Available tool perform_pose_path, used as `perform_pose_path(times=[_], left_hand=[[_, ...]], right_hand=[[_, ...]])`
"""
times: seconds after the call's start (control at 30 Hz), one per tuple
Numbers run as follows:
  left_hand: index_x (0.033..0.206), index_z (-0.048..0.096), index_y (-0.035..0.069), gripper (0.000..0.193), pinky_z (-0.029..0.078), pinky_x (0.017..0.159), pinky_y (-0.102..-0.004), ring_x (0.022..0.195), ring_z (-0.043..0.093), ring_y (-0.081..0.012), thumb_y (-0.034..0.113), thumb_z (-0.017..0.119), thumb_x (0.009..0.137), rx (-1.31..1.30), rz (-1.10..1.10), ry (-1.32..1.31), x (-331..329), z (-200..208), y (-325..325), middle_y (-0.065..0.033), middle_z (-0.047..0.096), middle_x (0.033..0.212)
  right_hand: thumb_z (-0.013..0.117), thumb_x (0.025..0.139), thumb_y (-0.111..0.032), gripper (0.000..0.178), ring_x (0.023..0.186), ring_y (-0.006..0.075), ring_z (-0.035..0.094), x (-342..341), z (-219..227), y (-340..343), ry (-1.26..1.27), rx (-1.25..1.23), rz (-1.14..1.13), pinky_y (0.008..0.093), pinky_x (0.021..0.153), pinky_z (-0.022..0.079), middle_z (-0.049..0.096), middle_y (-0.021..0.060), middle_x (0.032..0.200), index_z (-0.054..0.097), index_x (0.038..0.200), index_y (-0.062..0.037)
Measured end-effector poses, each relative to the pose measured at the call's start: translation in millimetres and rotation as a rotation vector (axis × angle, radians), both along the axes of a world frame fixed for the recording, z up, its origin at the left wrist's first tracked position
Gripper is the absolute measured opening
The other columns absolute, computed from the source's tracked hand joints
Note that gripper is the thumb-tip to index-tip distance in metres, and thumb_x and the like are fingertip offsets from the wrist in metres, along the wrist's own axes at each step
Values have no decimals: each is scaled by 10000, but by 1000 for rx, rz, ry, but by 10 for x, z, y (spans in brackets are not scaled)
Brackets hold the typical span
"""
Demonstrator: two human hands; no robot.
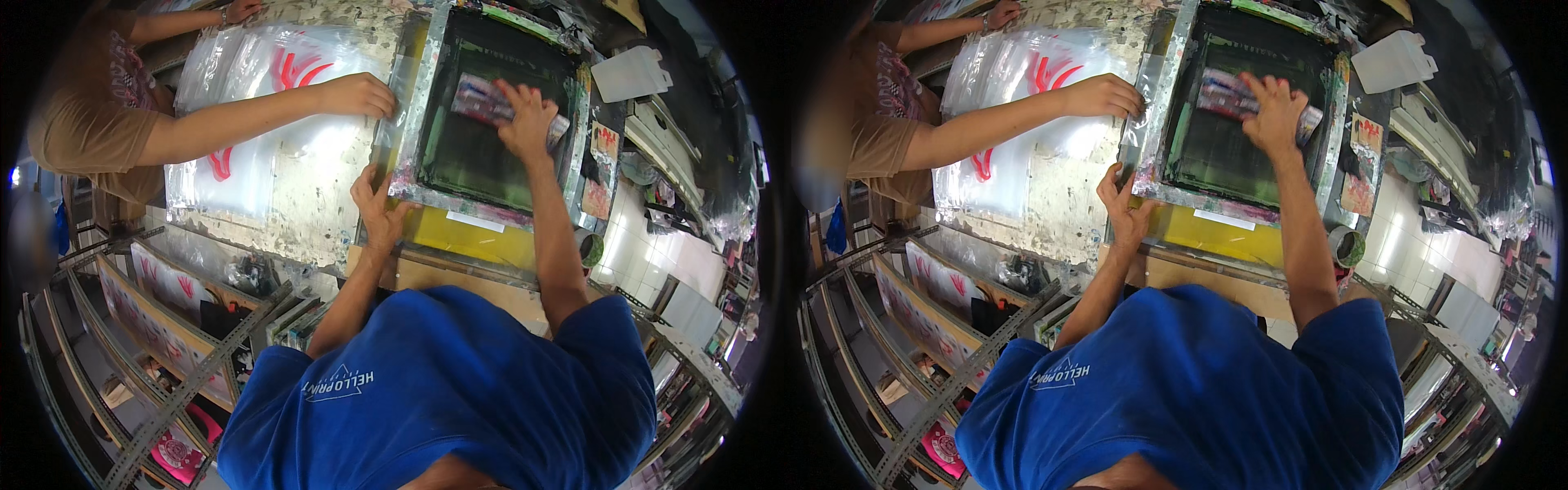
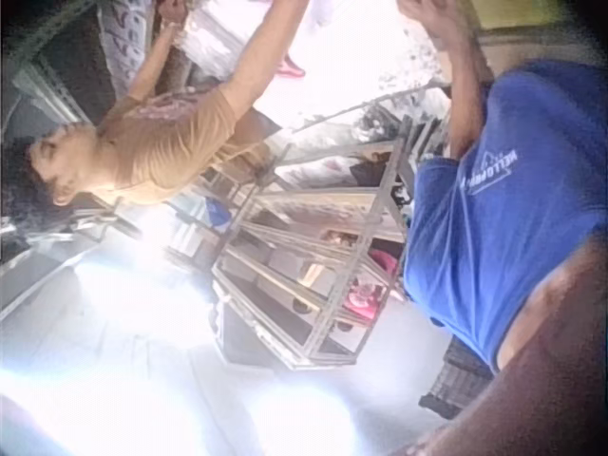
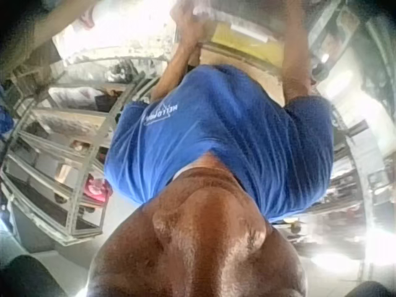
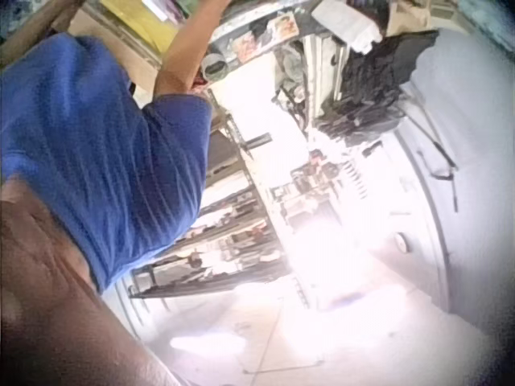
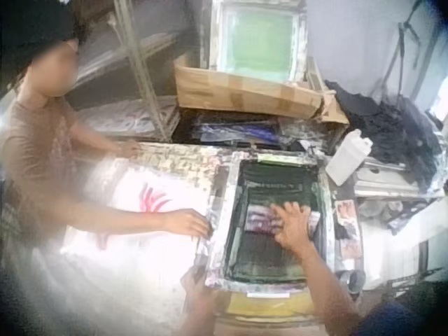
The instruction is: The person performs screen printing on sheets of plastic or paper by positioning a sheet on the press, lowering the screen, and using a squeegee to spread red ink across the mesh. They repeat this process for multiple items, removing each finished sheet and setting it aside.
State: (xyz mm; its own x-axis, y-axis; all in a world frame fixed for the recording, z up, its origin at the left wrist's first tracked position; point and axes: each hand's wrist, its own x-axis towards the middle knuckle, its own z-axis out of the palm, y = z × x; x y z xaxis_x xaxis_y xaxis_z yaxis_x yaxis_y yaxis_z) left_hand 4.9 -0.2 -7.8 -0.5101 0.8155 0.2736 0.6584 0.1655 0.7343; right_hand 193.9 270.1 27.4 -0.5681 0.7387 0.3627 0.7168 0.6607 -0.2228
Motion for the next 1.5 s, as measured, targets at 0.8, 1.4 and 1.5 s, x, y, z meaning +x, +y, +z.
perform_pose_path(times=[0.8, 1.4, 1.5], left_hand=[[1317, 578, -24, 742, 350, 991, -430, 1113, 432, -330, 241, 874, 691, 288, 54, -122, 62, 681, 272, -164, 536, 1128], [905, 772, 134, 125, 498, 795, -424, 957, 627, -278, 156, 780, 783, -93, 289, 344, -1304, -40, 638, -66, 681, 1025], [831, 769, 126, 60, 518, 737, -394, 875, 649, -255, 155, 785, 781, -84, 299, 250, -1317, 32, 710, -43, 680, 1004]], right_hand=[[738, 744, -4, 599, 1076, 248, 640, 240, 1514, -84, 324, -578, 65, 317, 952, 468, 705, 134, 1183, 649, 1317, -156], [647, 684, -132, 427, 766, 283, 709, -187, 3183, -53, 211, 194, 15, 353, 770, 555, 742, 207, 930, 740, 1081, -4], [621, 691, -107, 423, 850, 294, 713, -241, 3185, -80, 202, 337, -11, 366, 845, 543, 739, 205, 984, 743, 1088, -24]])
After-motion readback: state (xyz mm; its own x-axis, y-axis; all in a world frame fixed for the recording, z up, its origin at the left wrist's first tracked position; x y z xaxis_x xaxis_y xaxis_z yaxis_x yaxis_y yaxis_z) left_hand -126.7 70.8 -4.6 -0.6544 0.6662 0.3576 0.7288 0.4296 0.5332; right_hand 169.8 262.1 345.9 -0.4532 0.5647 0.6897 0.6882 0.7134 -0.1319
